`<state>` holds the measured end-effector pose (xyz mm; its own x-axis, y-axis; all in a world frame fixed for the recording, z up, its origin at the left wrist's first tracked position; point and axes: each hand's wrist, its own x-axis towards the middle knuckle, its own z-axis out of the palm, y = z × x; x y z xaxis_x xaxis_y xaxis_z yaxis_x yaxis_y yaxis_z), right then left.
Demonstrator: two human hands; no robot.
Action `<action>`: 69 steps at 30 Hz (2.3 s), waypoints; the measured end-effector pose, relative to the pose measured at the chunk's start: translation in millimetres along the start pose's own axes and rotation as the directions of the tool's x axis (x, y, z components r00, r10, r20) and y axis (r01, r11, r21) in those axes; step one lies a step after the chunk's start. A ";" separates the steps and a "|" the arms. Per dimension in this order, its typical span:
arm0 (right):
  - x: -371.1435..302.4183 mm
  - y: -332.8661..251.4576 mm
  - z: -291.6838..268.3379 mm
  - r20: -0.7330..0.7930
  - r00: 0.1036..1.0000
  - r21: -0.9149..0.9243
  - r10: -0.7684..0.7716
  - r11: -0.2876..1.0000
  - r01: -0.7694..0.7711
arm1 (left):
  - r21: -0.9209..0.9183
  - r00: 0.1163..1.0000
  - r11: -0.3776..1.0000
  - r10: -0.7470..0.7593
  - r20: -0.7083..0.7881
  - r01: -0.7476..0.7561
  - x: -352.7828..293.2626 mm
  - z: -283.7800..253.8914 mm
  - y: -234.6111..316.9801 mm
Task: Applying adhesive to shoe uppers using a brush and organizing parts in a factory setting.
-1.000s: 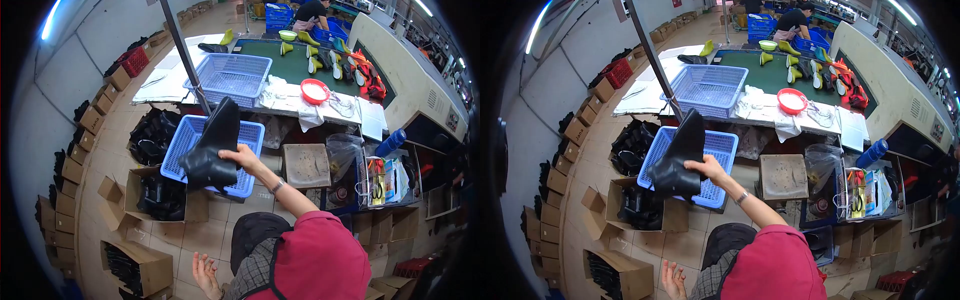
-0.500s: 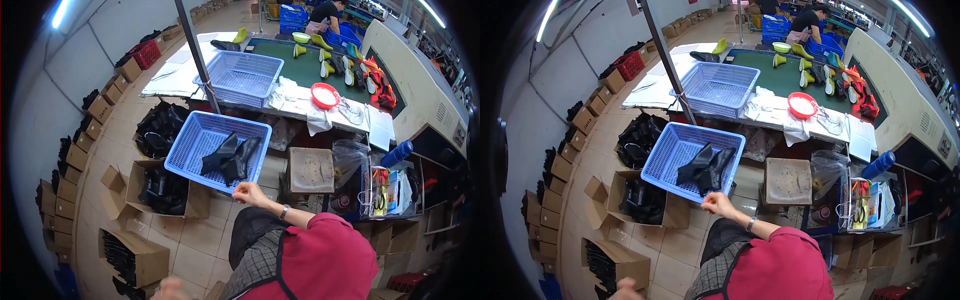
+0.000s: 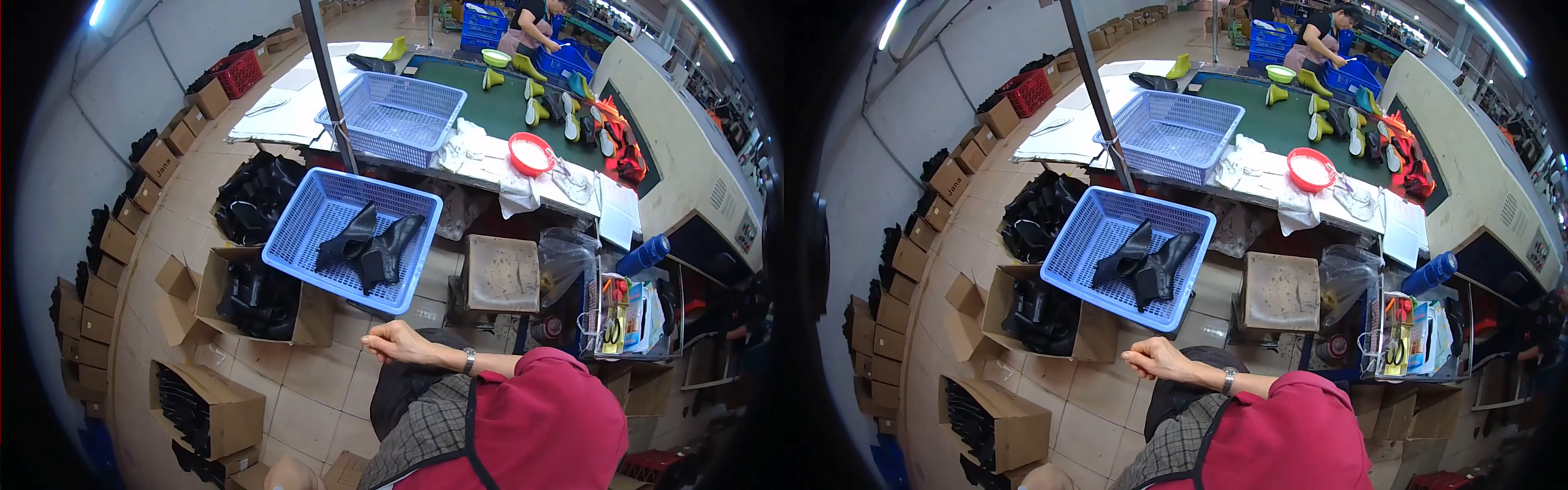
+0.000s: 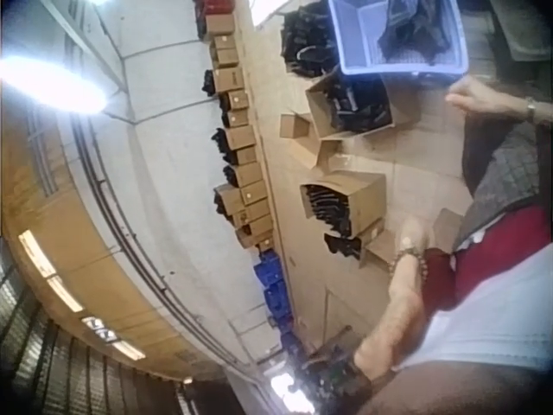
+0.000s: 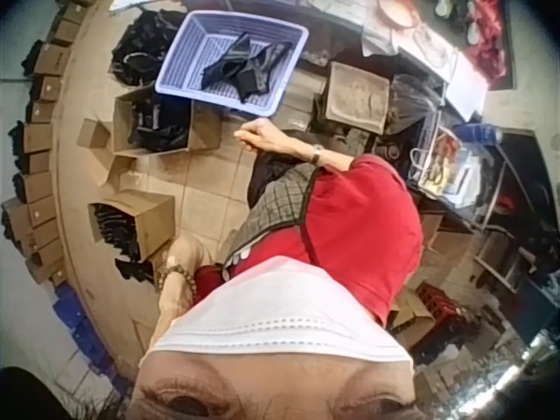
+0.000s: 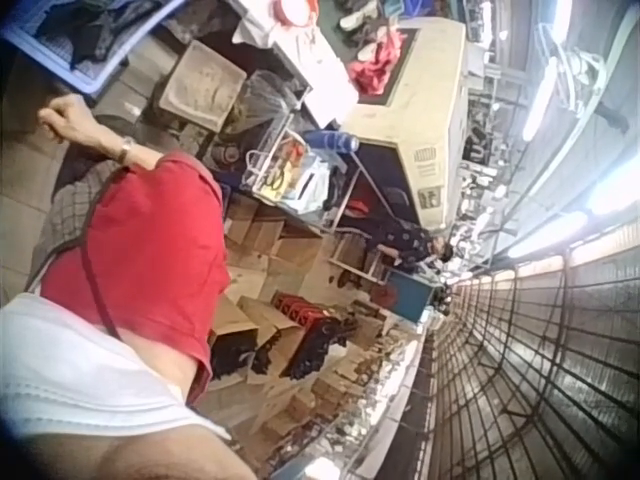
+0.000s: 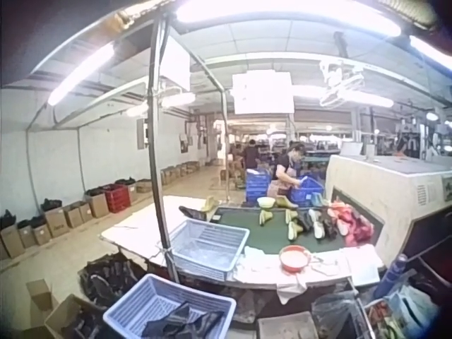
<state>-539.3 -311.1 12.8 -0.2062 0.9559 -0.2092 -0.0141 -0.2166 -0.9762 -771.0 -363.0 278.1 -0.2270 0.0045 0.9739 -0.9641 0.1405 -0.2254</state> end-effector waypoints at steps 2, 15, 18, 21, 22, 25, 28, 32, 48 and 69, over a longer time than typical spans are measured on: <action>0.0 -2.3 4.3 0.046 0.999 -0.050 -0.005 0.999 0.007 | -0.033 0.998 0.999 0.014 -0.053 -0.016 -15.0 -0.8 5.2; 0.2 53.5 129.0 0.582 0.813 -0.316 -0.008 0.919 0.235 | 0.387 0.928 0.897 0.309 -0.206 -0.213 -116.1 126.1 102.3; -14.9 47.2 167.0 0.726 0.684 -0.444 0.072 0.809 0.386 | 0.845 0.880 0.452 0.226 -0.418 0.285 -98.2 209.5 114.6; -28.3 66.4 226.9 0.747 0.631 -0.428 0.209 0.878 0.215 | 0.158 0.144 -0.030 0.603 -0.785 0.987 -136.2 242.3 150.6; -32.2 75.5 246.4 0.799 0.556 -0.476 0.229 0.805 0.353 | 0.027 0.066 -0.066 0.712 -0.699 0.997 -173.0 258.0 164.2; -67.2 108.0 323.0 0.870 0.357 -0.481 0.339 0.738 0.472 | -0.118 -0.137 0.109 0.956 -0.258 0.987 -291.7 324.6 210.8; -98.6 141.0 411.2 0.892 0.208 -0.447 0.402 0.716 0.536 | -0.024 -0.224 0.230 0.962 0.154 0.973 -395.5 405.0 272.0; -118.7 239.5 535.5 0.962 -0.053 -0.159 0.270 0.703 0.693 | 0.313 -0.433 0.314 0.772 0.465 0.897 -546.4 519.4 364.7; -88.5 780.9 855.1 0.691 0.102 -0.162 0.716 0.016 0.987 | 0.042 -0.624 0.697 0.613 0.485 0.716 -891.8 530.3 636.3; -70.0 484.1 842.0 0.695 0.091 -0.662 0.713 0.684 -0.307 | 0.717 -0.591 0.115 0.663 0.459 0.687 -558.3 631.8 495.9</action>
<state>-1355.5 -649.9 -396.1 -0.7086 -0.2057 -0.6750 0.7014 -0.3099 -0.6419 -1209.4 -921.3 -394.8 -0.5683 -0.3644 -0.7378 -0.3660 -0.6911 0.6233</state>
